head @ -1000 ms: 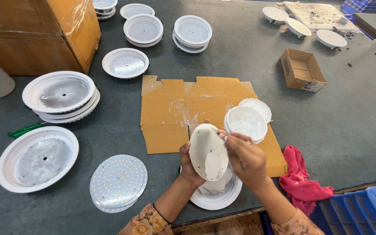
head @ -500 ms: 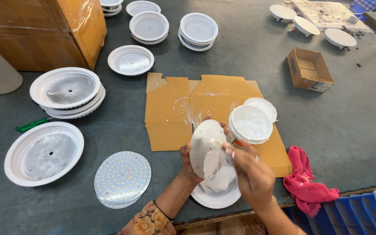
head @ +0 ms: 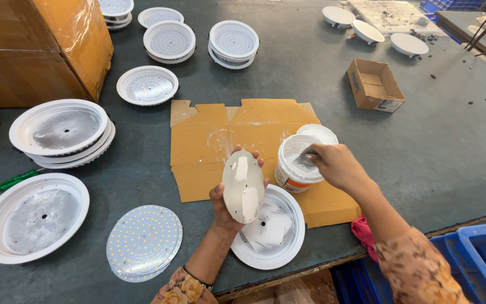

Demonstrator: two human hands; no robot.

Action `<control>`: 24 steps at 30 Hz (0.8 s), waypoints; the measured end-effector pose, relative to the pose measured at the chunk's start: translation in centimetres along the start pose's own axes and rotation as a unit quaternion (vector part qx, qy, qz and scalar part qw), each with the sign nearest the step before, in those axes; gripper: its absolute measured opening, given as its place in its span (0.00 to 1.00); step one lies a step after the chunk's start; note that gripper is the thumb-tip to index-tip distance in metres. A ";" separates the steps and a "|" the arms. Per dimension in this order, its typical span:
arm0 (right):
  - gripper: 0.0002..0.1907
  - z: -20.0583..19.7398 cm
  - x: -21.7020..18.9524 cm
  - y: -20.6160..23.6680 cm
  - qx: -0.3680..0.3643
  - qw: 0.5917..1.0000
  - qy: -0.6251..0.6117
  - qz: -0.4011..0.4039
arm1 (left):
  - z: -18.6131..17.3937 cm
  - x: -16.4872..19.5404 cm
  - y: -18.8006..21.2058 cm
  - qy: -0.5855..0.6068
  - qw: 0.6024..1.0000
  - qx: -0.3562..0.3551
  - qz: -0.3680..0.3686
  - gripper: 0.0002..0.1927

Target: The person scoops white paste from a container using a small metal spatula and spreads it onto the center of circular white plastic housings. The person handles the housings one at a time, applying the paste to the interior surface, then places the finished items into a stack.

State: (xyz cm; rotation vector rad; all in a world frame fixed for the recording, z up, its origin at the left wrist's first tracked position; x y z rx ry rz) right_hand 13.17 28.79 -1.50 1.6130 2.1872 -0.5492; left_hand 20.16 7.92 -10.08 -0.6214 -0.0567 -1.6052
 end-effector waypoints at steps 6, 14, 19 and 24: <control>0.13 3.4 1.1 -3.1 -0.165 0.983 0.086 -0.003 | -0.3 -0.5 0.0 0.007 1.000 0.006 -0.014 0.54; 0.12 -2.8 1.4 -1.9 -0.128 0.986 -0.107 0.015 | 0.3 -0.6 0.1 0.021 0.999 0.014 -0.030 0.53; 0.12 -4.5 2.2 0.3 0.050 0.982 -0.180 0.006 | 1.2 -2.3 0.7 0.056 0.996 0.015 -0.066 0.46; 0.11 -4.4 2.7 1.6 0.140 0.968 -0.197 -0.061 | 1.1 -3.5 0.9 0.072 0.991 0.042 -0.108 0.40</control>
Point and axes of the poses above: each hand's wrist, its own y-axis away from the middle knuckle, its own z-axis out of the palm, x = y × z, the point moved 7 cm from there along -y, towards the middle knuckle, and after that the axes turned 8 degrees about -y, right-handed, at the moved point
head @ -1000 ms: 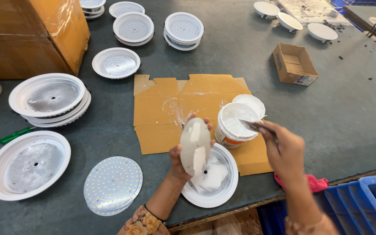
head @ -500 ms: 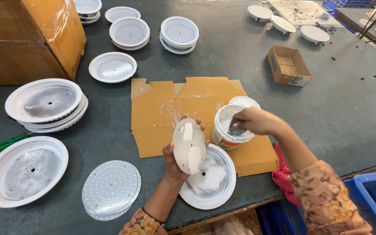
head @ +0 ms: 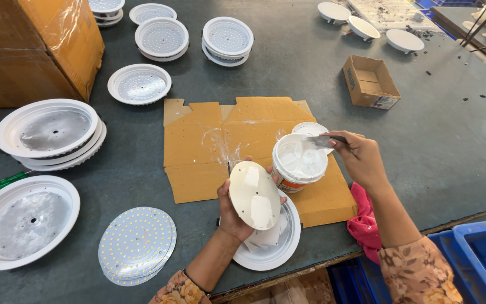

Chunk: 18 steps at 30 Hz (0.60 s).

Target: The person scoops white paste from a container using a small metal spatula and spreads it onto the center of circular white plastic housings. The person handles the housings one at a time, applying the paste to the interior surface, then places the finished items into a stack.

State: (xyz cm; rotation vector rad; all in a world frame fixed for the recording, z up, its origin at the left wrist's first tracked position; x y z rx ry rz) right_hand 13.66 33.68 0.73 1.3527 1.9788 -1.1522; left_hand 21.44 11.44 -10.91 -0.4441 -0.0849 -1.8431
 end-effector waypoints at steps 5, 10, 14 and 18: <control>0.10 -1.3 -0.3 0.8 0.073 0.992 0.018 -0.105 | -0.6 0.0 0.0 0.000 0.999 0.038 -0.020 0.39; 0.10 -1.7 1.5 1.1 0.110 0.987 -0.111 -0.043 | -0.3 0.2 -0.1 -0.006 1.000 0.012 -0.008 0.38; 0.10 -1.2 1.6 1.2 0.107 0.990 -0.083 -0.048 | -0.6 0.1 -0.1 -0.007 0.999 0.030 -0.015 0.38; 0.10 -1.0 1.7 1.3 0.102 0.990 -0.079 -0.052 | -0.7 -0.1 -0.2 0.000 1.000 0.017 -0.013 0.38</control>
Point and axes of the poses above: each hand's wrist, its own y-axis away from the middle knuckle, its own z-axis out of the palm, x = y × z, the point moved 7 cm from there along -y, towards the middle knuckle, and after that the axes turned 8 degrees about -y, right-handed, at the moved point
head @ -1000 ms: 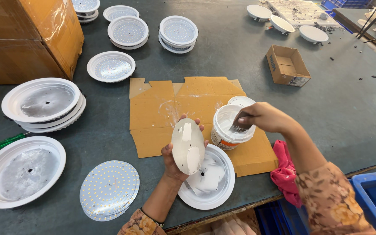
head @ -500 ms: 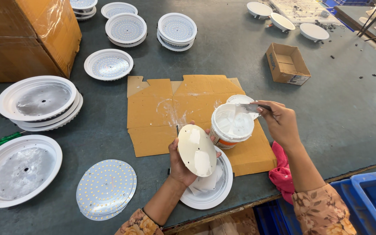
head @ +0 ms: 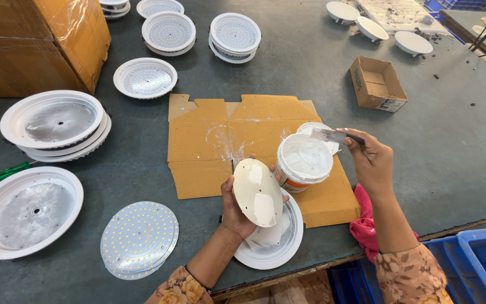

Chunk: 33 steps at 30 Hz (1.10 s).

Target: The person scoops white paste from a container using a small metal spatula and spreads it onto the center of circular white plastic housings. The person handles the housings one at a time, applying the paste to the interior surface, then places the finished items into a stack.

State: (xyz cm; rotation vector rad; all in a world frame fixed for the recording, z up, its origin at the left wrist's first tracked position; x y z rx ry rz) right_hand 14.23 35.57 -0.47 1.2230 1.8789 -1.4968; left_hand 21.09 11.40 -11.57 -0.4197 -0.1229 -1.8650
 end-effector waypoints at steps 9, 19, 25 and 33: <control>0.10 1.8 -2.6 1.7 -0.039 0.998 -0.015 -0.042 | -1.2 -0.6 -0.2 0.027 0.999 0.013 -0.024 0.38; 0.11 8.6 -7.3 4.8 -0.123 0.984 0.061 -0.110 | -0.4 0.0 -0.2 0.005 1.000 -0.014 -0.003 0.39; 0.13 9.7 -7.4 4.7 -0.108 0.991 0.046 -0.068 | 0.2 0.1 -0.2 -0.056 0.997 -0.040 0.021 0.46; 0.11 10.3 -7.0 4.8 -0.086 0.996 0.030 -0.013 | 0.6 0.6 0.3 -0.161 0.983 -0.036 0.077 0.53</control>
Point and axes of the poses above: each hand's wrist, its own y-axis away from the middle knuckle, its own z-axis out of the palm, x = y × z, the point moved 7 cm from there along -y, towards the middle knuckle, and after that the axes turned 8 degrees about -y, right-handed, at the moved point
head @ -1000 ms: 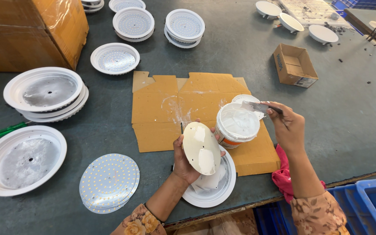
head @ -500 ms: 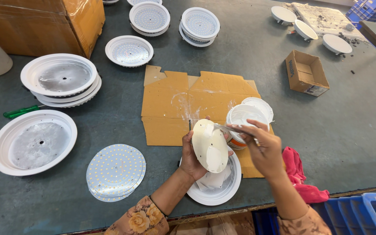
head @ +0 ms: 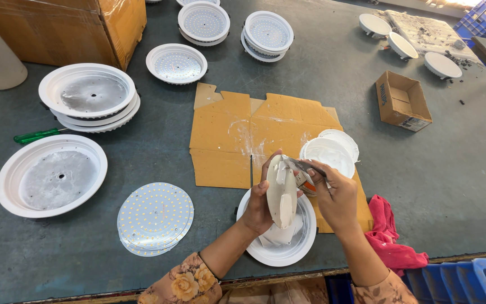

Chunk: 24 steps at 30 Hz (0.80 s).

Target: The person scoops white paste from a container using a small metal spatula and spreads it onto the center of circular white plastic housings. The person handles the housings one at a time, applying the paste to the interior surface, then places the finished items into a stack.

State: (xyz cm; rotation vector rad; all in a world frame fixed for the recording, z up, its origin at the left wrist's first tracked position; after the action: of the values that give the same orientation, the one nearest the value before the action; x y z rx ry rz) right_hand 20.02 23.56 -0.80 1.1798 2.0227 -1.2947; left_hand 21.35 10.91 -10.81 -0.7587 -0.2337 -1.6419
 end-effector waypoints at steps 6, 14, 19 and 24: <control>0.10 1.1 -0.9 0.3 0.014 1.000 0.026 0.001 | 0.0 0.0 -0.1 -0.049 0.998 0.021 -0.018 0.56; 0.11 1.9 -2.7 1.0 0.005 0.998 0.046 -0.046 | -0.4 0.3 -0.2 -0.053 0.998 0.043 -0.013 0.54; 0.11 1.9 -3.3 1.9 0.009 0.997 0.042 -0.063 | -0.7 -0.1 -0.4 -0.039 0.998 0.048 -0.015 0.53; 0.11 2.3 -4.0 2.4 0.001 0.995 0.041 -0.086 | -1.4 -0.6 -0.4 -0.040 0.997 0.059 -0.010 0.51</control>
State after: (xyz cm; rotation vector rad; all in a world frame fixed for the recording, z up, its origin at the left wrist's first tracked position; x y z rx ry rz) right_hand 24.01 20.33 0.01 1.0963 2.2235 -1.3483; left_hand 20.51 10.73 -12.12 -0.7359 -0.3925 -1.6031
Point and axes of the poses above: each hand's wrist, its own y-axis away from the middle knuckle, its own z-axis out of the palm, x = y × z, the point moved 7 cm from there along -y, towards the middle knuckle, and after that the axes turned 8 degrees about -y, right-handed, at the moved point
